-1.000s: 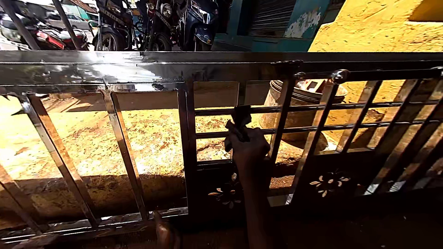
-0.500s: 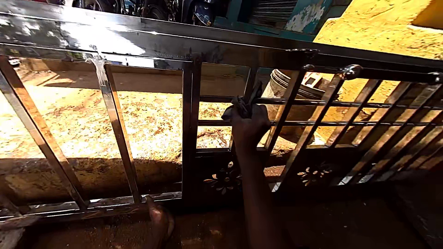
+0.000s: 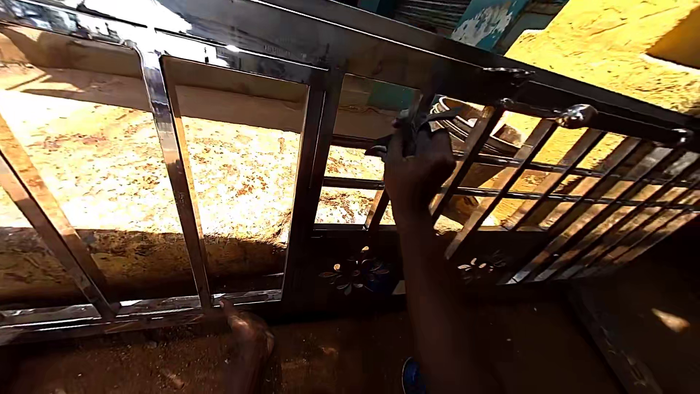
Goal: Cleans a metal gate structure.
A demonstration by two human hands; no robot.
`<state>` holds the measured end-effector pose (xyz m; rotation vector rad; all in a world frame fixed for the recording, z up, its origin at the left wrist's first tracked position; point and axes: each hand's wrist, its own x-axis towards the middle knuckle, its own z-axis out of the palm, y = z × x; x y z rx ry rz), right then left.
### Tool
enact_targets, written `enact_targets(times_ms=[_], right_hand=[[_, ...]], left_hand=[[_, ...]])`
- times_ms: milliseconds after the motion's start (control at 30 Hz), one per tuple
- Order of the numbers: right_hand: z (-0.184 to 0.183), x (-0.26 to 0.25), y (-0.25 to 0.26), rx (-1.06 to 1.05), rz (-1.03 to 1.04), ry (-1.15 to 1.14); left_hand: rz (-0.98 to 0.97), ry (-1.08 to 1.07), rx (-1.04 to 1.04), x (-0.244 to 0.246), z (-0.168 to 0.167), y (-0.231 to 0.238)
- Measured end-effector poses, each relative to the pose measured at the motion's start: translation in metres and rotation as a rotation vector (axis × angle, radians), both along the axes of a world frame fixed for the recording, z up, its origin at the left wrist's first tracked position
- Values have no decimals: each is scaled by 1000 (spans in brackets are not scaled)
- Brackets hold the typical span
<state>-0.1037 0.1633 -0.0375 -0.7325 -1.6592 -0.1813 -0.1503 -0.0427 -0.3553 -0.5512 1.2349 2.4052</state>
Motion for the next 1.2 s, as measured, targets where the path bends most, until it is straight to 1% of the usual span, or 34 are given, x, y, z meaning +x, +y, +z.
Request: enact_targets(times_ms=[100,133,167,200,267,333,367,433,467,500,533,600,633,700,767,833,900,933,1000,1067,1100,1133,1200], right_hand=[[-90,31,-29,-109,-19,-91],[-116,39,-33,-104,-25,-102],[-135,45,-34,-85,-8,-96],[-145,51,-33,-79,32,-87],[-148,63,-28,-74,91,-101],[-146,82,-13,-102,104,-124],[-144,96,-3,-152,77,-133],[-133,117,7,-331,-16,-161],[-123,115,1,-435,-80,-228],[-115,102,-11,-559,-130,-333],[-109,88,-26,-637,-146,-450],[-100,71,-44,-709,-97,-641],[-99,75,-41,-696,-45,-694],[-106,102,-13,-587,35,-714],[-104,123,11,-564,10,-658],[-102,106,-9,-628,-65,-628],[-110,82,-42,-610,-23,-585],[-115,79,-46,-583,9,-576],[-122,96,-31,-529,40,-539],[-121,118,-10,-565,-46,-499],[-125,120,-10,-570,-80,-462],[-132,111,-16,-537,-73,-415],[-153,85,-37,-381,34,-313]], left_hand=[[1,-9,-3,1,-2,0],[-3,-16,3,1,0,0],[-10,-23,13,1,2,0],[-20,-32,29,2,4,-2],[-35,-45,58,4,6,-5],[-44,-37,80,2,7,-6],[-49,-27,86,0,6,-6],[-62,-7,103,-1,4,-8],[-62,6,107,0,2,-8],[-66,19,111,1,0,-8],[-60,21,104,2,-1,-7],[-45,14,106,0,-1,-4],[-35,10,106,-2,-1,-3],[-29,8,102,-5,-3,-4],[-41,19,101,-4,-4,-6],[-45,21,88,-2,-4,-8],[-38,-1,81,-1,-3,-6],[-41,-6,88,-1,-4,-6],[-60,0,100,-2,-5,-8],[-75,1,117,-4,-3,-9],[-76,5,120,-4,-2,-10],[-73,10,124,-2,-1,-10],[-57,17,120,-1,-2,-10]])
